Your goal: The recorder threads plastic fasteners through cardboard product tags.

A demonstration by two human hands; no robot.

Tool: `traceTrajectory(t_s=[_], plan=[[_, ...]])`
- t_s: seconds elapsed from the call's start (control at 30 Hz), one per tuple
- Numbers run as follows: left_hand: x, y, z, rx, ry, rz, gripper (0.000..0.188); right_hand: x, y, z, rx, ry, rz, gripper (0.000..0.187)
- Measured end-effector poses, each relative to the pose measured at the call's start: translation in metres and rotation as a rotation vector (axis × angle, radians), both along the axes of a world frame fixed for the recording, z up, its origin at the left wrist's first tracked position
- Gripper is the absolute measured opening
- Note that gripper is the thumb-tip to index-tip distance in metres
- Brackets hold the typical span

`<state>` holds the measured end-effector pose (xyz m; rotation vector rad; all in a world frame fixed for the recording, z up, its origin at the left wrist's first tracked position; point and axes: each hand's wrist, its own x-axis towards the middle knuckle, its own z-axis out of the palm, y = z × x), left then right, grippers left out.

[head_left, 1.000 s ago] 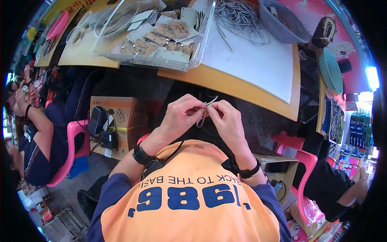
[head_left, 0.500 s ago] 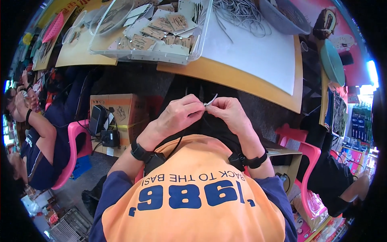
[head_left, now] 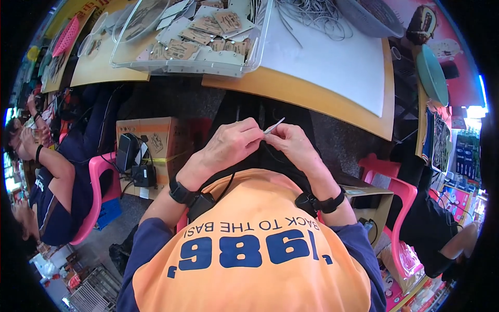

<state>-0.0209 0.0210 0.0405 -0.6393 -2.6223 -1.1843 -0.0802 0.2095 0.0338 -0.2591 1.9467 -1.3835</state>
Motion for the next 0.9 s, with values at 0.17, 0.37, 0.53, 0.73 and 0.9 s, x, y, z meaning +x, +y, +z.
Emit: traceTrajectory(t_s=[0.17,0.37,0.53,0.73,0.9], plan=[[0.001,-0.002,0.000,-0.132,-0.010,-0.079,0.017,-0.002,0.002,-0.013,0.010,-0.079,0.071,0.022],[-0.001,-0.005,-0.004,0.068,-0.081,-0.039,0.017,0.003,-0.004,-0.022,-0.051,-0.120,-0.027,0.019],[0.001,-0.014,-0.002,0.166,-0.193,0.035,0.017,-0.046,0.039,-0.010,-0.458,-0.410,-0.384,0.016],[0.005,-0.012,-0.012,0.612,-0.586,0.167,0.017,-0.078,0.098,-0.009,-0.845,-0.378,-0.781,0.011],[-0.002,-0.008,-0.015,1.018,-0.761,0.219,0.020,-0.034,0.062,0.003,-0.353,0.008,-0.625,0.020]])
